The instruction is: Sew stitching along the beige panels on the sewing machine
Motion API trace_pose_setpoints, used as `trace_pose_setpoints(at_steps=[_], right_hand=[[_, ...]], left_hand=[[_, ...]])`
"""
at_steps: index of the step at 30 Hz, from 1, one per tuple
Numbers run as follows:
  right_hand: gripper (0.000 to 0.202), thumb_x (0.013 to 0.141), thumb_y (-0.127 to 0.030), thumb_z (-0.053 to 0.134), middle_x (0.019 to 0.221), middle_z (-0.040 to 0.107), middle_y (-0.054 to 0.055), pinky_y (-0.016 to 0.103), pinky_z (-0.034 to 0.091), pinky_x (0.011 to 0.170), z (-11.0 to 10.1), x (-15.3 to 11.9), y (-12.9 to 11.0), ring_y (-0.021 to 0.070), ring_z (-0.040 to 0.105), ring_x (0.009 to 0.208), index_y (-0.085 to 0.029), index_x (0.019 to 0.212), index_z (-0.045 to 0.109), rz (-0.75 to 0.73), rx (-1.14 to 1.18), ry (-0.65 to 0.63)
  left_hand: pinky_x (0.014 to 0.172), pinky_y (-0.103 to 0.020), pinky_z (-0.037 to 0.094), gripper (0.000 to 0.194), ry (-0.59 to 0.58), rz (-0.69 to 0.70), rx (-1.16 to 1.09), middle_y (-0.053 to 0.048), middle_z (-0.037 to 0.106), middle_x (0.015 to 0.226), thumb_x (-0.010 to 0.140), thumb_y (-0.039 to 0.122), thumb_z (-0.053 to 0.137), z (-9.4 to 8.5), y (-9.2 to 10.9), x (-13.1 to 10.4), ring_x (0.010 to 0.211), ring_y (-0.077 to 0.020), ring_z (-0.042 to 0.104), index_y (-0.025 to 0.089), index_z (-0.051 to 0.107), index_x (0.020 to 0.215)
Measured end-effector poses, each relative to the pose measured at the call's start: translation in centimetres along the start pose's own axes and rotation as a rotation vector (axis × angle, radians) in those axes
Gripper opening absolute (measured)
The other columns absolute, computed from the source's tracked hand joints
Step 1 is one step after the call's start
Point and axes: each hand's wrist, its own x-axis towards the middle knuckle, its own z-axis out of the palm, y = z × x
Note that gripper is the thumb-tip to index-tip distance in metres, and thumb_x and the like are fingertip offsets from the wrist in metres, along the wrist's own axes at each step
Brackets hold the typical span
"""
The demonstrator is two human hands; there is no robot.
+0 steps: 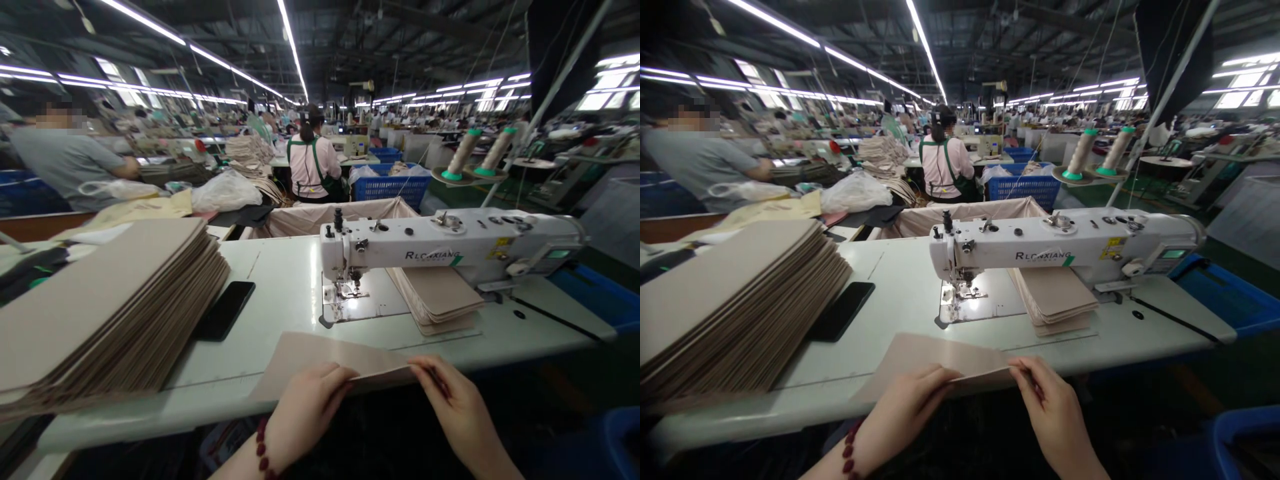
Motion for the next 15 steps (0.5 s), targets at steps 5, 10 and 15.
trace_pose_setpoints(at_steps=[5, 10, 15], right_hand=[[0.02, 0.085, -0.042, 0.06, 0.098, 0.06, 0.005, 0.026, 0.048, 0.07, -1.6, -1.1, -5.5, 0.0195, 0.059, 0.084, -0.026, 0.097, 0.058, -0.055, -0.094, 0.386], [0.024, 0.084, -0.043, 0.058, 0.063, 0.054, -0.003, 0.022, 0.037, 0.048, 0.5, -3.9, -8.5, 0.0122, 0.048, 0.053, -0.025, 0.068, 0.058, 0.059, 0.113, -0.016], [0.024, 0.082, -0.044, 0.059, 0.072, 0.066, 0.0, 0.023, 0.044, 0.057, 2.7, -4.6, -7.8, 0.0163, 0.058, 0.063, -0.022, 0.081, 0.068, 0.226, 0.262, -0.219]], left_hand=[[0.063, -0.025, 0.045, 0.018, -0.048, -0.137, -0.246, 0.0, 0.07, 0.08, 0.092, 0.035, 0.054, -4.1, 5.1, -1.4, 0.073, -0.0188, 0.063, 0.026, 0.069, 0.09], [0.072, -0.022, 0.049, 0.02, -0.084, -0.183, -0.441, 0.003, 0.073, 0.09, 0.091, 0.032, 0.057, -3.3, 5.2, -2.7, 0.082, -0.0186, 0.066, 0.028, 0.073, 0.1], [0.076, -0.026, 0.05, 0.032, 0.01, -0.11, -0.277, 0.001, 0.072, 0.096, 0.092, 0.026, 0.056, -1.2, 4.3, -4.1, 0.085, -0.0195, 0.066, 0.036, 0.065, 0.12]])
